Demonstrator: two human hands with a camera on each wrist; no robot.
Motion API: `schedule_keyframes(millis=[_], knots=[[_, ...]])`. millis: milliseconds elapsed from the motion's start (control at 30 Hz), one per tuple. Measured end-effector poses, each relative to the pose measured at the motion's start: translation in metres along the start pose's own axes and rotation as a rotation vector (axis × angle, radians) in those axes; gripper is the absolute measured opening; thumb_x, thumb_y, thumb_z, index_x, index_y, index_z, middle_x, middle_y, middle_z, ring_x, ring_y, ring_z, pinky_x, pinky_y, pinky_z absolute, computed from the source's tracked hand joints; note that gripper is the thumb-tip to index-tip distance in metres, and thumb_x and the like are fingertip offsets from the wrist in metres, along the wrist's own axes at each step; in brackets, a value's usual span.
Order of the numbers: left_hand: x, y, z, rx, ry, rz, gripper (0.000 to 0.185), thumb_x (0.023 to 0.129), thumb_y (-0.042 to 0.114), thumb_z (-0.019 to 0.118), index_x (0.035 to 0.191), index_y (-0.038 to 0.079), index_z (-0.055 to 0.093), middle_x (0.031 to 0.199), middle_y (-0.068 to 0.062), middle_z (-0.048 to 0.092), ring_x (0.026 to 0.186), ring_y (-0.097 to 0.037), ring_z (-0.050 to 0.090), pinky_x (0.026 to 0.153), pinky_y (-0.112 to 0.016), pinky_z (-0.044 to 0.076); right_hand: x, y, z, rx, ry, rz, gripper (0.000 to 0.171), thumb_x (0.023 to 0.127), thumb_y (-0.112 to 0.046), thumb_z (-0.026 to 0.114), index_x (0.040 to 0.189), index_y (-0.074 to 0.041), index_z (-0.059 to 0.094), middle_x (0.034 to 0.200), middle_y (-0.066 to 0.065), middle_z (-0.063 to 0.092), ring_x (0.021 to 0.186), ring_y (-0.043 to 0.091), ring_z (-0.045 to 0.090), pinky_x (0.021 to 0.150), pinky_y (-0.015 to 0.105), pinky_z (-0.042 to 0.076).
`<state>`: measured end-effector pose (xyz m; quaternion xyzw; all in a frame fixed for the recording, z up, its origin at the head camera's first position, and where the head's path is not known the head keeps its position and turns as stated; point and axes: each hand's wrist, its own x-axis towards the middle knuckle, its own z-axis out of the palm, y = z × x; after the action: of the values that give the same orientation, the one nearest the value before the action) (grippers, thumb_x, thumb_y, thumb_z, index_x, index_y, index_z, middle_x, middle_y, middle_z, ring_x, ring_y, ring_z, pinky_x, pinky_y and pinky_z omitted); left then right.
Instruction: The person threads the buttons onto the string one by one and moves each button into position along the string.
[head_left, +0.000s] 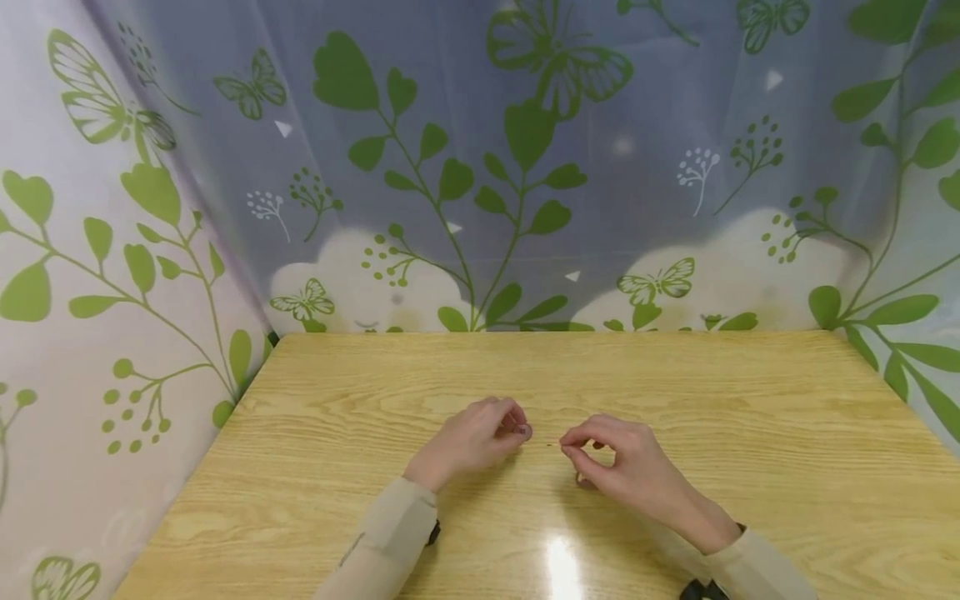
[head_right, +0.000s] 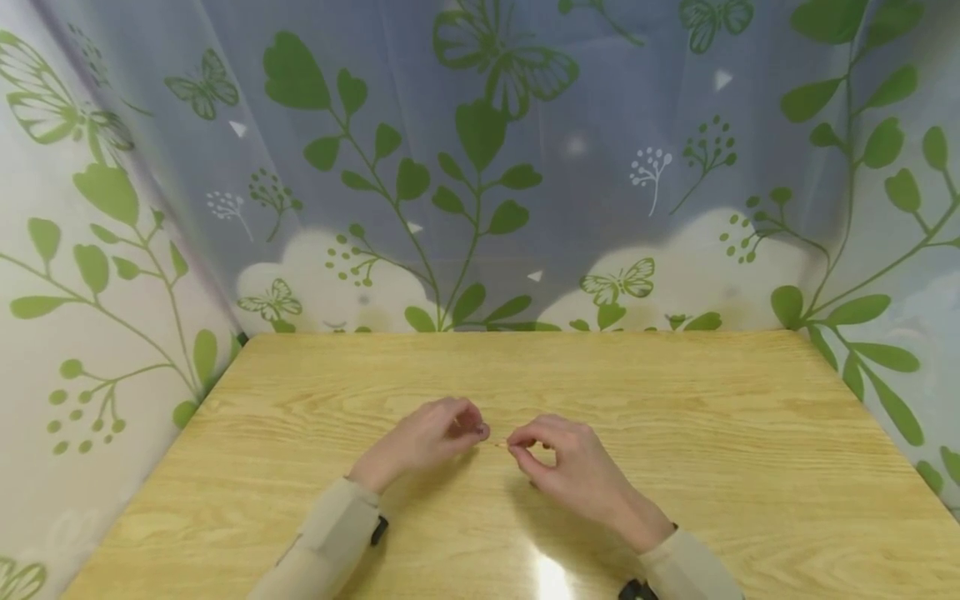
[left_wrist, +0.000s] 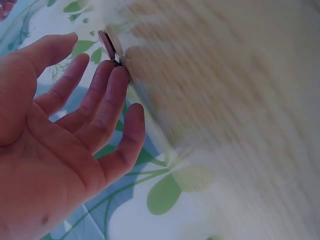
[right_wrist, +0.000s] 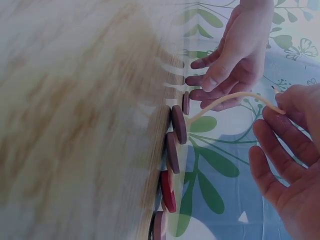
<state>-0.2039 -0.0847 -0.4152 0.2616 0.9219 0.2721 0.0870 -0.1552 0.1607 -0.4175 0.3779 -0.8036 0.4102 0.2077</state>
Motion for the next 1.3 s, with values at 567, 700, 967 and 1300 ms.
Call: schedule_keyframes(millis=[567, 700, 967, 1300], knots=[[0.011, 0.002, -0.001, 0.116, -0.03, -0.015, 0.027, 0.101, 0.026, 0.059, 0.123, 0.013, 0.07, 0.111, 0.0, 0.071, 0.1, -0.013, 0.062, 0.089, -0.032, 0.055, -0.002, 0.003, -0.006, -0.064, 0.006, 0.026, 0.028, 0.084, 0.003, 0.079, 0.094, -0.023, 0.074, 0.087, -0.01, 0.074, 0.076, 0.0, 0.066, 0.058, 0.015, 0.048], [0.011, 0.005, -0.002, 0.14, -0.04, -0.039, 0.022, 0.097, 0.021, 0.061, 0.116, 0.015, 0.071, 0.105, 0.001, 0.067, 0.093, -0.011, 0.056, 0.082, -0.03, 0.05, -0.003, 0.004, -0.007, -0.063, 0.002, 0.026, 0.028, 0.084, 0.003, 0.078, 0.094, -0.022, 0.074, 0.087, -0.009, 0.075, 0.076, 0.0, 0.066, 0.056, 0.016, 0.047], [0.014, 0.009, 0.0, 0.201, -0.043, -0.061, 0.017, 0.095, 0.017, 0.061, 0.109, 0.016, 0.07, 0.1, 0.003, 0.065, 0.089, -0.011, 0.053, 0.076, -0.03, 0.047, -0.004, 0.004, -0.01, -0.067, 0.003, 0.018, 0.029, 0.084, 0.004, 0.078, 0.094, -0.022, 0.074, 0.087, -0.007, 0.075, 0.077, 0.001, 0.067, 0.061, 0.017, 0.051], [0.015, 0.014, 0.003, 0.278, -0.017, -0.052, 0.009, 0.092, 0.012, 0.062, 0.097, 0.013, 0.069, 0.091, 0.002, 0.064, 0.078, -0.01, 0.051, 0.065, -0.025, 0.045, -0.006, 0.006, -0.01, -0.058, 0.008, 0.005, 0.029, 0.083, 0.006, 0.078, 0.095, -0.021, 0.074, 0.086, -0.005, 0.075, 0.075, 0.001, 0.067, 0.059, 0.015, 0.05]])
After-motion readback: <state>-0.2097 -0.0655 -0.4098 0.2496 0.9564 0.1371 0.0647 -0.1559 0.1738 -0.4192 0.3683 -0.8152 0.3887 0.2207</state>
